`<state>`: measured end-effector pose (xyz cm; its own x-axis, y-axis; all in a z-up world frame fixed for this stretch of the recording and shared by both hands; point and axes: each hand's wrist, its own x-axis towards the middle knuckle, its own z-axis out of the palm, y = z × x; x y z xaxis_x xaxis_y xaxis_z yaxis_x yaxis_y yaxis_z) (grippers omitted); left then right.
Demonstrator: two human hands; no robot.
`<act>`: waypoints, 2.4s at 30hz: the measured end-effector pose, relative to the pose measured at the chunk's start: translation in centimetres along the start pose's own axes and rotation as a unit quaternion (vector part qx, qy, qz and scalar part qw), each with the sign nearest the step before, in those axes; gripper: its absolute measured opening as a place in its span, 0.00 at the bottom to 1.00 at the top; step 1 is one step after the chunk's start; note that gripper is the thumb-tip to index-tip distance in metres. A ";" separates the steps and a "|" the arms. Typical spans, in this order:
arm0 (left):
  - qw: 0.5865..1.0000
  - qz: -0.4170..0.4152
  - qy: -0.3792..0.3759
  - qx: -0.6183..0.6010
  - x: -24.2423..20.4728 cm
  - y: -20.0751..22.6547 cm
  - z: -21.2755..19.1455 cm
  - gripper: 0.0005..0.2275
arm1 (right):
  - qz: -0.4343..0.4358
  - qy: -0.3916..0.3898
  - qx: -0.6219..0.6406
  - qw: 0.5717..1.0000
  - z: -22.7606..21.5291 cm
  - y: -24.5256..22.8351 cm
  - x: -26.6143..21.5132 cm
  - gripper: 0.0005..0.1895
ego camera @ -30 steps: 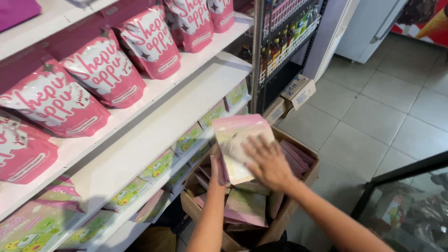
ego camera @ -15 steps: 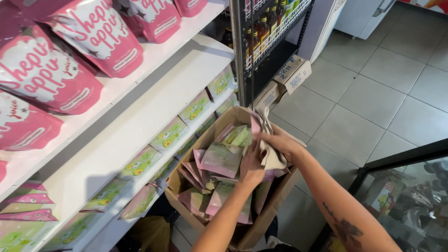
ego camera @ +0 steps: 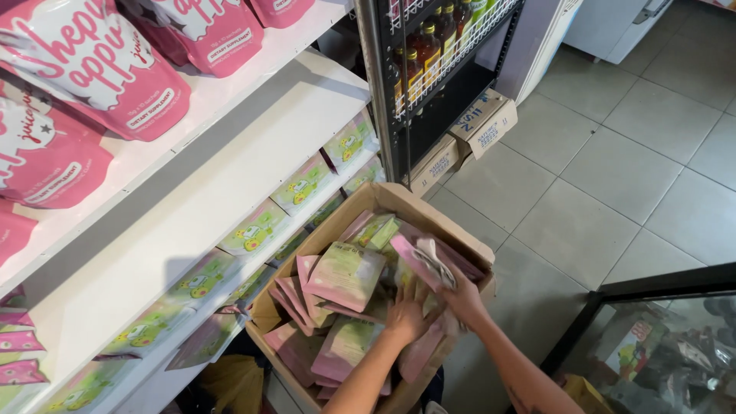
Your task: The person wipes the surface of small pink and green packages with a cloth while holding them over a cardboard box. They then place the packages onto a white shelf, arranging them in rows alongside other similar items.
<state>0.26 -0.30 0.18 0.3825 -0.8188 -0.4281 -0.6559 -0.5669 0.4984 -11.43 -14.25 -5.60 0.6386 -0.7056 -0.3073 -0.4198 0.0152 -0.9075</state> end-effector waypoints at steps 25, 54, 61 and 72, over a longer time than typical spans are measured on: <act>0.983 -0.097 0.032 -0.152 3.6 -2.8 1.5 0.43 | 0.064 0.233 0.133 0.961 -2.0 -0.5 0.9 0.22; 0.892 0.019 0.227 -0.390 -3.5 -8.2 -10.0 0.55 | -0.137 -0.098 -0.315 0.934 -4.0 -24.6 -2.4 0.23; 0.844 0.032 0.238 -0.480 -11.2 -16.9 -17.6 0.32 | -0.015 -0.208 -0.028 0.978 4.4 -33.9 -4.3 0.17; 0.614 0.023 0.382 -0.690 -21.6 -32.6 -19.1 0.22 | -0.061 -0.093 0.358 0.927 27.1 -27.8 0.1 0.13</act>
<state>25.87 34.16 7.58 0.9239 -0.3410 -0.1737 0.2972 0.3531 0.8871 17.79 4.48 11.84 0.7810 -0.5998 -0.1741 0.1560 0.4573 -0.8755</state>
